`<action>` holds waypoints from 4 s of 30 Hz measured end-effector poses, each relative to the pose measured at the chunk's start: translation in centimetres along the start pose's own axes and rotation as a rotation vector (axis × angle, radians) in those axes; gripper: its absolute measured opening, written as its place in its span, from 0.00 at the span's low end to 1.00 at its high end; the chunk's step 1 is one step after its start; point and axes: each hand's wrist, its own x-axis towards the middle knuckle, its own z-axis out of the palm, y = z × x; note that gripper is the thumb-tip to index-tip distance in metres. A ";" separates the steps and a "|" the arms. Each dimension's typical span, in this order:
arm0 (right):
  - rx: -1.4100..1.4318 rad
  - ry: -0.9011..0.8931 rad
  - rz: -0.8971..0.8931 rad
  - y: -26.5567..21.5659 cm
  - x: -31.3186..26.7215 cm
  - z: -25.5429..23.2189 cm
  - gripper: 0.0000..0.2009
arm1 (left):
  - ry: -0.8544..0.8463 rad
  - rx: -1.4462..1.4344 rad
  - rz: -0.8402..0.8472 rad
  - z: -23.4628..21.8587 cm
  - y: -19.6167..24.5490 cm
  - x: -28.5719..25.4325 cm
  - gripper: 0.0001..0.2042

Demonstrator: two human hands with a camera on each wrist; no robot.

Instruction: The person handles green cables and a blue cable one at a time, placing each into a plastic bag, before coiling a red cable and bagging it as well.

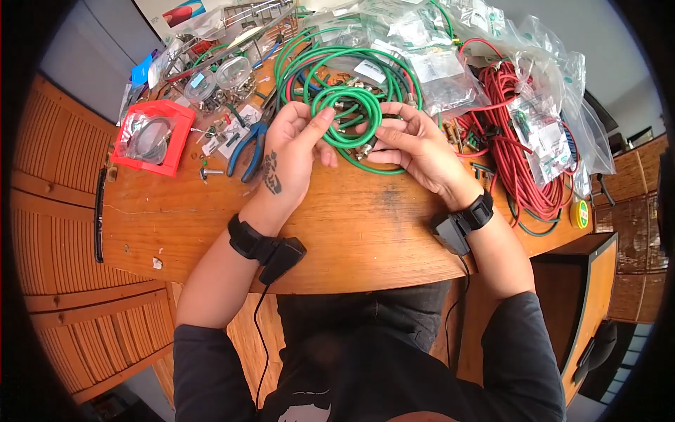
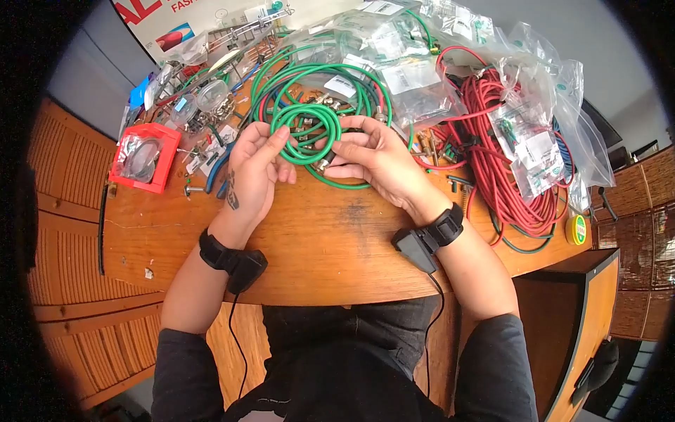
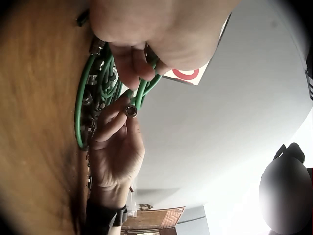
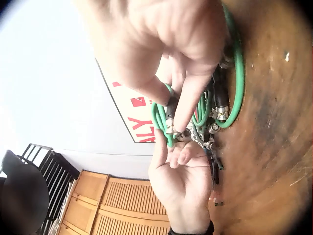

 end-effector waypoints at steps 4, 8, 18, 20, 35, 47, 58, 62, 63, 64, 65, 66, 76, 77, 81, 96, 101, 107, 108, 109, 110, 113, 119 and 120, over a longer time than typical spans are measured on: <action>0.081 -0.113 0.088 0.2 0.2 -0.5 0.18 | -0.057 -0.071 -0.015 0.0 -0.5 0.1 0.07; 0.111 -0.146 0.115 0.2 0.1 -0.4 0.18 | -0.098 -0.101 -0.049 -0.2 -0.4 0.3 0.07; 0.142 -0.122 -0.037 -0.2 -0.2 -0.3 0.17 | -0.170 0.045 -0.109 -0.3 0.9 0.1 0.14; 0.139 -0.109 -0.038 -0.2 -0.2 -0.4 0.17 | -0.155 0.050 -0.113 -0.2 0.7 0.2 0.14; -0.045 -0.019 -0.098 0.0 -0.1 0.1 0.19 | -0.205 -0.106 -0.237 -0.5 0.6 -0.1 0.11; -0.178 0.109 -0.210 1.5 0.3 0.0 0.13 | -0.188 -0.177 -0.202 -0.1 0.6 -0.4 0.08; -0.003 0.128 -0.120 1.2 -0.1 0.0 0.14 | -0.233 -0.195 -0.246 0.0 0.1 -0.6 0.08; 0.100 0.146 -0.104 1.0 -0.1 -0.2 0.13 | -0.256 -0.194 -0.216 0.5 0.6 -0.7 0.08; 0.115 0.164 -0.092 0.9 -0.1 -0.2 0.13 | -0.249 -0.175 -0.204 0.6 0.6 -0.8 0.08; 0.116 0.164 -0.092 0.9 -0.2 -0.2 0.13 | -0.249 -0.175 -0.205 0.6 0.4 -0.9 0.08; 0.153 0.155 -0.080 1.0 -0.2 -0.1 0.13 | -0.239 -0.173 -0.164 0.7 0.0 -1.0 0.08; 0.190 0.145 -0.068 1.0 -0.2 -0.1 0.12 | -0.229 -0.172 -0.122 0.8 -0.1 -1.0 0.08; 0.249 0.088 -0.049 1.0 -0.2 0.1 0.12 | -0.138 -0.155 -0.022 0.9 0.5 -0.7 0.11; 0.207 0.106 -0.041 0.9 -0.3 0.2 0.12 | -0.134 -0.103 -0.034 0.7 0.6 -0.6 0.11; 0.082 0.104 -0.063 0.6 -0.5 0.1 0.11 | -0.109 0.008 -0.009 0.4 1.0 -0.6 0.12; -1.824 0.788 -0.076 -6.0 -2.0 -1.8 0.17 | 0.069 -0.021 0.092 -1.4 0.6 1.3 0.22; -1.629 0.831 -0.147 -6.4 -1.3 -3.6 0.19 | 0.062 0.024 0.069 -0.9 1.0 0.9 0.22; -1.542 0.928 -0.516 -6.5 -0.9 -4.3 0.13 | 0.068 0.024 0.075 -0.9 1.2 0.8 0.22; -1.496 0.928 -0.689 -6.5 -0.9 -4.2 0.11 | 0.065 0.013 0.077 -1.0 1.4 0.8 0.22; -1.385 0.855 -0.842 -6.6 -0.8 -3.9 0.08 | 0.062 0.002 0.078 -1.1 1.5 0.8 0.22; -1.385 0.850 -0.843 -6.6 -0.7 -4.1 0.08 | 0.066 0.001 0.079 -1.2 1.5 0.9 0.22; -0.807 0.664 -0.878 -6.9 -1.1 -3.6 0.05 | 0.080 -0.105 0.135 -1.7 1.8 1.2 0.24; -0.345 0.435 -0.829 -7.5 -1.7 -4.9 0.05 | -0.005 -0.208 0.161 -2.1 2.9 1.1 0.23; -0.343 0.436 -0.826 -7.3 -1.6 -4.7 0.05 | -0.003 -0.206 0.159 -1.9 3.2 0.9 0.23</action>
